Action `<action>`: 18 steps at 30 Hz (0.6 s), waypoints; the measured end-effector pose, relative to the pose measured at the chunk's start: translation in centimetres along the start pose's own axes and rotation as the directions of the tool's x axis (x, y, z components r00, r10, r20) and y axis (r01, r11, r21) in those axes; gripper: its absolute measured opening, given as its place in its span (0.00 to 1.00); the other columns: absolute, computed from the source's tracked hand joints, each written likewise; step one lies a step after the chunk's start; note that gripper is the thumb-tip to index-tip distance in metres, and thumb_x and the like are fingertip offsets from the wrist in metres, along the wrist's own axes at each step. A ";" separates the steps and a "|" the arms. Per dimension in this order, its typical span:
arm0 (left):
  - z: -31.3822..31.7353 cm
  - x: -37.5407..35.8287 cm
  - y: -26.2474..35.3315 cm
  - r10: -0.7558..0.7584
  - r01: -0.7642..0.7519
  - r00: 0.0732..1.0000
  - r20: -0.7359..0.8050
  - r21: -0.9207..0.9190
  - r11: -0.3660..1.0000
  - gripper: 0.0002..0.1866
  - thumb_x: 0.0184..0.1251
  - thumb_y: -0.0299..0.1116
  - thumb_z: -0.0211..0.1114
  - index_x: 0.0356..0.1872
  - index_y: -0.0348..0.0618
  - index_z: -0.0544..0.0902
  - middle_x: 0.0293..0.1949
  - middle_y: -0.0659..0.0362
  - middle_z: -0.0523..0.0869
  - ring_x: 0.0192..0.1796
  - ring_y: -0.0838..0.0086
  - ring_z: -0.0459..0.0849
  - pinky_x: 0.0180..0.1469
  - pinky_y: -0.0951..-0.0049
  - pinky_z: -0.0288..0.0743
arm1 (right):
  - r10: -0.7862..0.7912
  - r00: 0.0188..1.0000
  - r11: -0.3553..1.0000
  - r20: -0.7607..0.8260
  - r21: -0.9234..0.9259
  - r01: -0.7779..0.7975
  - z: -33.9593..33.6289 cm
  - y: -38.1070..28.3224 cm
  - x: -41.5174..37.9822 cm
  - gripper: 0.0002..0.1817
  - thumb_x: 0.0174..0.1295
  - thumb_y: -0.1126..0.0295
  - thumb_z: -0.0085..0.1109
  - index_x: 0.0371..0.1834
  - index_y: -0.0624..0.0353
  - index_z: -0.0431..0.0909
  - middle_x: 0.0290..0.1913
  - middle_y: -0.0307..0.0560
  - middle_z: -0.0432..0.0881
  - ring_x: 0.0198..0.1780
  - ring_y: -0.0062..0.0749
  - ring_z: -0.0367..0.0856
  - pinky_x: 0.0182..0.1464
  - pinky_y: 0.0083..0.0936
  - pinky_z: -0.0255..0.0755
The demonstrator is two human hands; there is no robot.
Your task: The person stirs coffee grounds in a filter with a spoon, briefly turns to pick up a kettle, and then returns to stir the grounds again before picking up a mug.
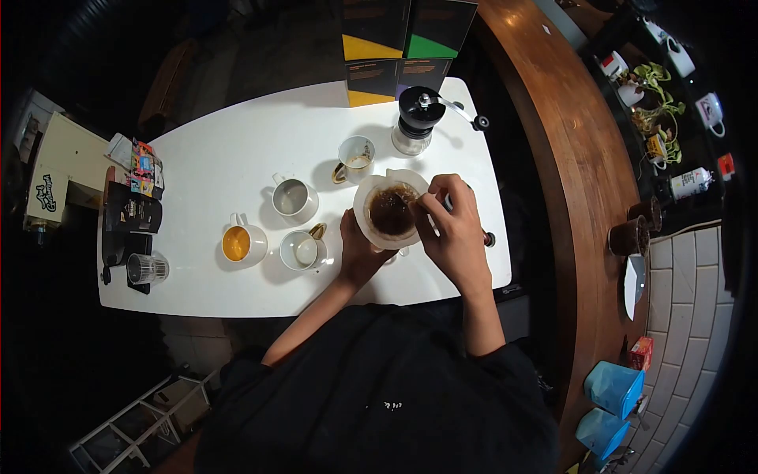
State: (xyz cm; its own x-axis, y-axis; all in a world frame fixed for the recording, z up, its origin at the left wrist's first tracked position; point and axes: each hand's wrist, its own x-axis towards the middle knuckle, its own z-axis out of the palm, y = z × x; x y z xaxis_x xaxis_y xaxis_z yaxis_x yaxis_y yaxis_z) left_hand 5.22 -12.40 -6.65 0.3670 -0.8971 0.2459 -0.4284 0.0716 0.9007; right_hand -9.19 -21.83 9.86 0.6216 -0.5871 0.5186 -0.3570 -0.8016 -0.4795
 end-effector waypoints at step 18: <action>0.4 -0.1 -1.4 -0.045 0.045 0.998 -0.038 -0.008 0.999 0.47 0.55 0.54 0.83 0.72 0.40 0.73 0.64 0.49 0.75 0.68 0.50 0.70 0.72 0.45 0.59 | -0.060 0.995 0.996 0.076 0.066 0.055 0.4 0.2 0.9 0.08 0.61 0.77 0.75 0.40 0.61 0.83 0.51 0.49 0.76 0.50 0.44 0.79 0.55 0.40 0.74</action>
State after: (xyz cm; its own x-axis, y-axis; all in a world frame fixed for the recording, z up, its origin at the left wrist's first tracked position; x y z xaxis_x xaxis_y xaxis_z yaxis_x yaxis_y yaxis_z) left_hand 5.51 -12.60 -8.09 0.4167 -0.8824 0.2184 -0.4049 0.0349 0.9137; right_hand -8.43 -22.48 9.93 0.6928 -0.5280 0.4912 -0.2759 -0.8234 -0.4960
